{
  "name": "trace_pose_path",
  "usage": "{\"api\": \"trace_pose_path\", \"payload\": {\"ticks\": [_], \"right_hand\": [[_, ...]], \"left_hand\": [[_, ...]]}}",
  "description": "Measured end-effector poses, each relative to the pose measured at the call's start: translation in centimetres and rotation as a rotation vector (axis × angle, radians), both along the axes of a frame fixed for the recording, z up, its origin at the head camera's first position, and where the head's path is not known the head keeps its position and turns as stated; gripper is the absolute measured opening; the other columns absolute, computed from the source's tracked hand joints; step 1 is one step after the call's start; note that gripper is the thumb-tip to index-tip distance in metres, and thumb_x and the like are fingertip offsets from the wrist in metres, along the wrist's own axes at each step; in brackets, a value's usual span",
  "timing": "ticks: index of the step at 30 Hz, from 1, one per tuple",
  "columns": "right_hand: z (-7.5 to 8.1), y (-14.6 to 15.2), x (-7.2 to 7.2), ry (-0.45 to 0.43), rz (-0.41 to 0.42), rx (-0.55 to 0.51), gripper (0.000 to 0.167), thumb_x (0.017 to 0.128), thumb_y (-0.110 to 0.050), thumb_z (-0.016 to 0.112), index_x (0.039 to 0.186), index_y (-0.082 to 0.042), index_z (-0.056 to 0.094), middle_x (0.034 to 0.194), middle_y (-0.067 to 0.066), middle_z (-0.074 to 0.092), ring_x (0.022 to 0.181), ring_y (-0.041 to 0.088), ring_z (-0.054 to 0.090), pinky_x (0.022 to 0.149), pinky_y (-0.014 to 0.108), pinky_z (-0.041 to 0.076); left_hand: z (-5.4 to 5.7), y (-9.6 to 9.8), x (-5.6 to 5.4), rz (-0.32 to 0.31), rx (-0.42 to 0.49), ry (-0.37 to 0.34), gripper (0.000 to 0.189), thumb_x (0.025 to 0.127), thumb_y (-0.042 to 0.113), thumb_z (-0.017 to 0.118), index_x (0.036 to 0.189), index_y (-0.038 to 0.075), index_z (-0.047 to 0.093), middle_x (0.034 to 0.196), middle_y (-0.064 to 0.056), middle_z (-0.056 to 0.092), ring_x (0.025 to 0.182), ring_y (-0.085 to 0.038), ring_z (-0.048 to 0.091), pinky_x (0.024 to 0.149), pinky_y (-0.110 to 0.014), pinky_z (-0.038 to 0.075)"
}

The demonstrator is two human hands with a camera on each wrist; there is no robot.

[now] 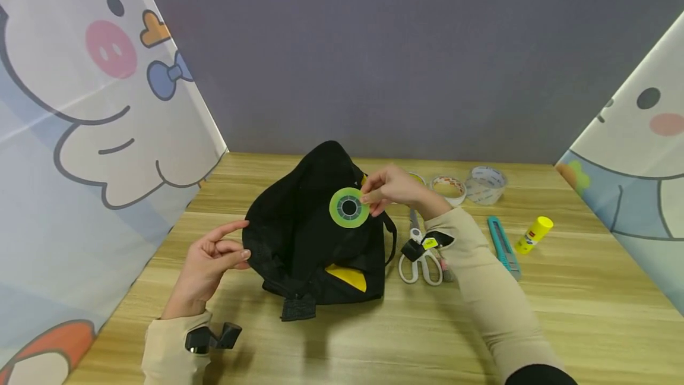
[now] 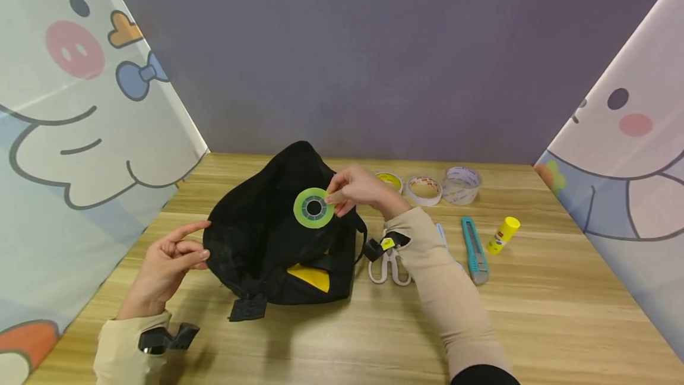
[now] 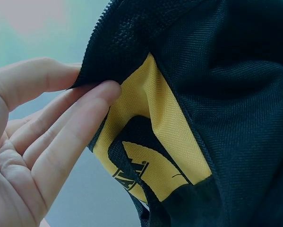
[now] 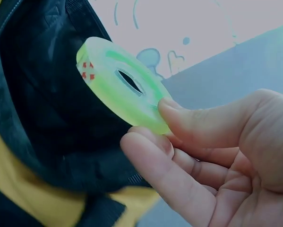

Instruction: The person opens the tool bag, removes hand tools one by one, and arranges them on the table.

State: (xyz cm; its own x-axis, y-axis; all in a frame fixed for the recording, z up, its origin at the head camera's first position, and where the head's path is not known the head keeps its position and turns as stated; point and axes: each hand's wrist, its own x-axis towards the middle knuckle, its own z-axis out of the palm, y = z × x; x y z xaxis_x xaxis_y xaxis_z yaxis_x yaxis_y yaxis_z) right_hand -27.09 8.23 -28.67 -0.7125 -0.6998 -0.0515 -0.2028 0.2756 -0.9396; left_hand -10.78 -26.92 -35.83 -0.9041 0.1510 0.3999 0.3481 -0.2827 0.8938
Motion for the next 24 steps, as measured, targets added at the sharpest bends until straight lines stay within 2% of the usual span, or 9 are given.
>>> {"api": "trace_pose_path", "payload": {"ticks": [2, 9, 17, 21, 24], "right_hand": [[0.1, 1.2, 0.1, 0.004, -0.021, -0.006, 0.008, 0.09, 0.006, 0.066, 0.092, 0.014, 0.068, 0.07, 0.008, 0.068, 0.059, 0.017, 0.066, 0.062, 0.039, 0.063], [0.4, 6.0, 0.4, 0.004, -0.121, 0.01, 0.015, 0.092, 0.007, 0.063, 0.101, 0.019, 0.064, 0.078, 0.01, 0.069, 0.061, 0.017, 0.067, 0.062, 0.034, 0.063], [0.5, 11.6, 0.8, 0.014, -0.24, -0.051, 0.018, 0.092, 0.01, 0.061, 0.104, 0.023, 0.062, 0.081, 0.01, 0.068, 0.061, 0.017, 0.068, 0.061, 0.034, 0.063], [0.4, 14.0, 1.0, 0.02, -0.277, -0.11, 0.011, 0.092, 0.013, 0.06, 0.099, 0.014, 0.068, 0.081, 0.007, 0.068, 0.061, 0.018, 0.068, 0.06, 0.032, 0.062], [0.4, 15.9, 1.1, 0.01, -0.296, -0.164, 0.019, 0.092, 0.015, 0.058, 0.092, 0.003, 0.073, 0.08, 0.008, 0.069, 0.061, 0.019, 0.069, 0.059, 0.032, 0.062]], "left_hand": [[0.0, 0.0, 0.0, 0.005, -0.003, -0.004, 0.055, 0.087, -0.026, 0.055, 0.132, 0.006, 0.063, 0.09, -0.005, 0.076, 0.073, -0.013, 0.071, 0.065, -0.029, 0.062], [0.0, 0.0, 0.0, -0.012, 0.005, 0.001, 0.055, 0.088, -0.025, 0.054, 0.132, 0.005, 0.062, 0.091, -0.006, 0.076, 0.074, -0.013, 0.072, 0.066, -0.029, 0.062], [0.1, 0.0, -0.1, -0.009, -0.007, 0.003, 0.055, 0.088, -0.026, 0.054, 0.132, 0.006, 0.063, 0.091, -0.006, 0.076, 0.073, -0.014, 0.071, 0.065, -0.029, 0.062], [0.1, 0.0, -0.1, -0.009, -0.009, 0.004, 0.055, 0.088, -0.025, 0.054, 0.132, 0.006, 0.062, 0.091, -0.006, 0.076, 0.072, -0.014, 0.071, 0.065, -0.029, 0.062], [0.0, 0.1, -0.1, -0.011, -0.004, 0.004, 0.054, 0.088, -0.025, 0.054, 0.132, 0.005, 0.062, 0.09, -0.006, 0.076, 0.072, -0.014, 0.071, 0.065, -0.029, 0.062]]}}
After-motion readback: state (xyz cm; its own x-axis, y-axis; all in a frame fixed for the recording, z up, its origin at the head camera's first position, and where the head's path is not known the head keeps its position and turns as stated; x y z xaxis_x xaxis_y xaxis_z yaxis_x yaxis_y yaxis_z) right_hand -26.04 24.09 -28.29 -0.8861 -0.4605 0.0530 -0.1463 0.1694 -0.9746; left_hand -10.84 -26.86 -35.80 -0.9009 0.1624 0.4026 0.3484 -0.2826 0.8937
